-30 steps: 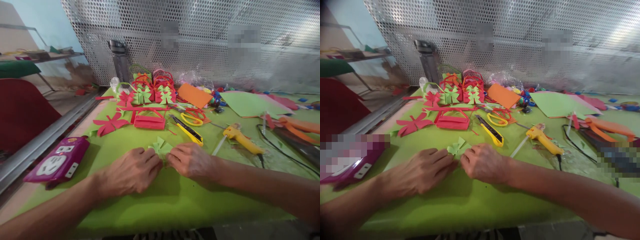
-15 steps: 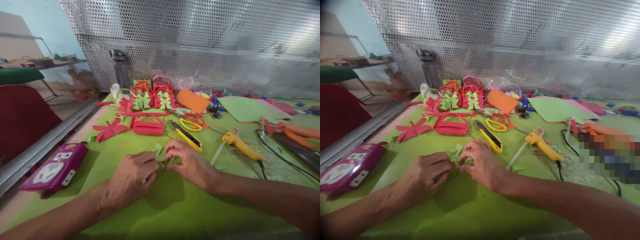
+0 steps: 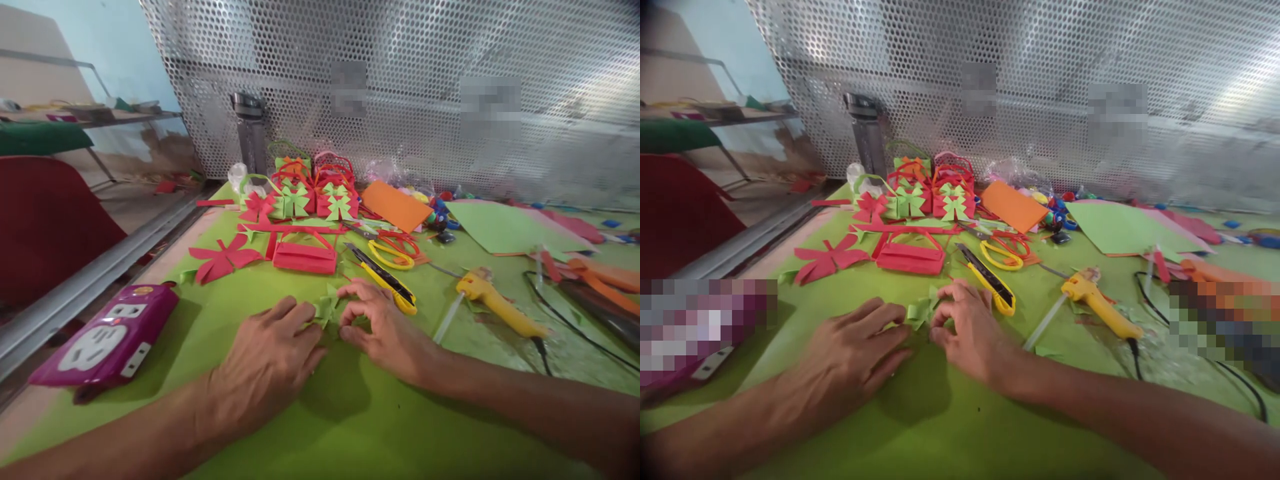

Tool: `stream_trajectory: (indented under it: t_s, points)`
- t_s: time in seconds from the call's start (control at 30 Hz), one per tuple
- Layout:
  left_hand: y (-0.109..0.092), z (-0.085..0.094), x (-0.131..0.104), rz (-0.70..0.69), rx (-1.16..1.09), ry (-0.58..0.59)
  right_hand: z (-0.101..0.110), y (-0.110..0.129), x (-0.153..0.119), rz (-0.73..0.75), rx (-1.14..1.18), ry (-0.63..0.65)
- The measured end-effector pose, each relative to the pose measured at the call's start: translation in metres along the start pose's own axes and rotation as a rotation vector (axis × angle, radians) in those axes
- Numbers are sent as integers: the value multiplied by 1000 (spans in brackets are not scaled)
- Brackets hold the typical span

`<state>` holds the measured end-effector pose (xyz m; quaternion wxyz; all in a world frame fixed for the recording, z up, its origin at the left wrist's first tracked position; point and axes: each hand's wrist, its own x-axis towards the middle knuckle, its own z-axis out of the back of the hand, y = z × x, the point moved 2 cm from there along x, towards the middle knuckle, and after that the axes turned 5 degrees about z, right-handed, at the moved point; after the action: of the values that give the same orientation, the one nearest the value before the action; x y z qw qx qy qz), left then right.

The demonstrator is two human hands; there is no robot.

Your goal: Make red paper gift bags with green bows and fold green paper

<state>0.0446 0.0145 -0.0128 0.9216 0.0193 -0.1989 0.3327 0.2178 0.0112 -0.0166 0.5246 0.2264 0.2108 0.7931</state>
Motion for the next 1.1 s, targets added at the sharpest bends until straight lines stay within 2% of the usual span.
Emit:
stream_trajectory:
  t_s: [0.13,0.2,0.37,0.47,0.57,0.7,0.87,1.1]
  points:
    - [2,-2,-1,-46,6,66,0,0,2,-29,-97,17]
    - [2,-2,-1,-45,-8,60,1,1,2,-12,-125,28]
    - [1,6,0,-74,-32,-59,9,5,1,121,-136,130]
    - [-1,8,-1,-108,-77,-37,16,6,1,196,-121,232]
    - [-3,7,-2,-158,-129,10,21,4,2,225,-140,279]
    - [-5,2,-4,-198,-146,62,20,0,2,180,-150,293]
    - [-8,0,-5,-228,-110,43,18,2,3,64,-214,248]
    - [-9,1,-8,-242,-69,66,10,5,9,102,-358,189]
